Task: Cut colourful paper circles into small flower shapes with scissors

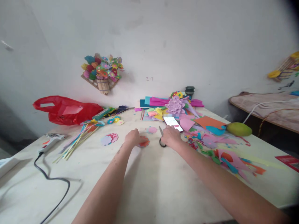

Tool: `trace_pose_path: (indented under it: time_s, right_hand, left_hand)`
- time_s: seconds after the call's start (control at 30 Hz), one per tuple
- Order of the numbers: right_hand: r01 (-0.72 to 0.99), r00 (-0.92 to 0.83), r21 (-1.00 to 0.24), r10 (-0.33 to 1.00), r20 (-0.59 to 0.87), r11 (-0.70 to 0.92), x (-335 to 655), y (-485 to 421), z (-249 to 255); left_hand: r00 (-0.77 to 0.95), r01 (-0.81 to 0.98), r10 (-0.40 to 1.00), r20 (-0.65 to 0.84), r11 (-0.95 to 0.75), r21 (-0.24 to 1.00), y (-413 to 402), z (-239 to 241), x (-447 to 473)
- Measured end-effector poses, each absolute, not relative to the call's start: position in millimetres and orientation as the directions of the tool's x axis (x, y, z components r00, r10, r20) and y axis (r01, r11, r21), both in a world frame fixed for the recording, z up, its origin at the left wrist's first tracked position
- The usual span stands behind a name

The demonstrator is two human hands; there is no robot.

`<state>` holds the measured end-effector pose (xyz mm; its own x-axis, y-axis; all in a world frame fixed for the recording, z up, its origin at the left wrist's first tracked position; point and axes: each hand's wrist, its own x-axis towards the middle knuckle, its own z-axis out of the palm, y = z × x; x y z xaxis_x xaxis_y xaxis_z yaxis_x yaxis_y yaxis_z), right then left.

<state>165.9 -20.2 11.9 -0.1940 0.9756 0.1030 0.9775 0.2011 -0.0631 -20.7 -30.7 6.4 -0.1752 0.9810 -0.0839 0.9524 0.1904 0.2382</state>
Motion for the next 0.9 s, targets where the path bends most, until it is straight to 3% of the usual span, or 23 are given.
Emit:
trace_pose_path:
  time_s: [0.1, 0.23, 0.37, 0.6, 0.77, 0.9]
  right_hand:
    - [0.938, -0.338, -0.008, 0.92, 0.198, 0.346, 155.9, -10.6, 13.2]
    - [0.887, -0.447, -0.059, 0.883, 0.146, 0.459, 141.0, 13.0, 8.8]
    - [0.902, -0.416, -0.105, 0.908, 0.048, 0.419, 124.9, 34.4, 11.8]
    - [0.919, -0.374, -0.193, 0.913, -0.162, 0.343, 112.7, 63.7, 25.9]
    - [0.901, -0.373, -0.277, 0.922, -0.107, 0.333, 115.6, 65.5, 20.9]
    - [0.872, -0.35, -0.377, 0.936, -0.036, 0.311, 122.8, 67.2, 13.8]
  left_hand:
    - [-0.177, 0.933, 0.978, -0.115, 0.203, 0.296, -29.1, 7.6, -20.3]
    - [-0.188, 0.86, 0.982, -0.002, 0.166, 0.483, -26.0, -1.1, -25.1]
    - [-0.218, 0.752, 0.972, 0.089, 0.109, 0.651, -20.8, -9.8, -31.0]
    - [-0.266, 0.537, 0.963, 0.048, 0.107, 0.837, -13.3, -7.3, -40.9]
    - [-0.265, 0.476, 0.963, 0.043, 0.091, 0.875, -10.5, -12.3, -50.8]
    - [-0.379, 0.434, 0.924, 0.039, 0.14, 0.89, -9.9, -19.6, -53.9]
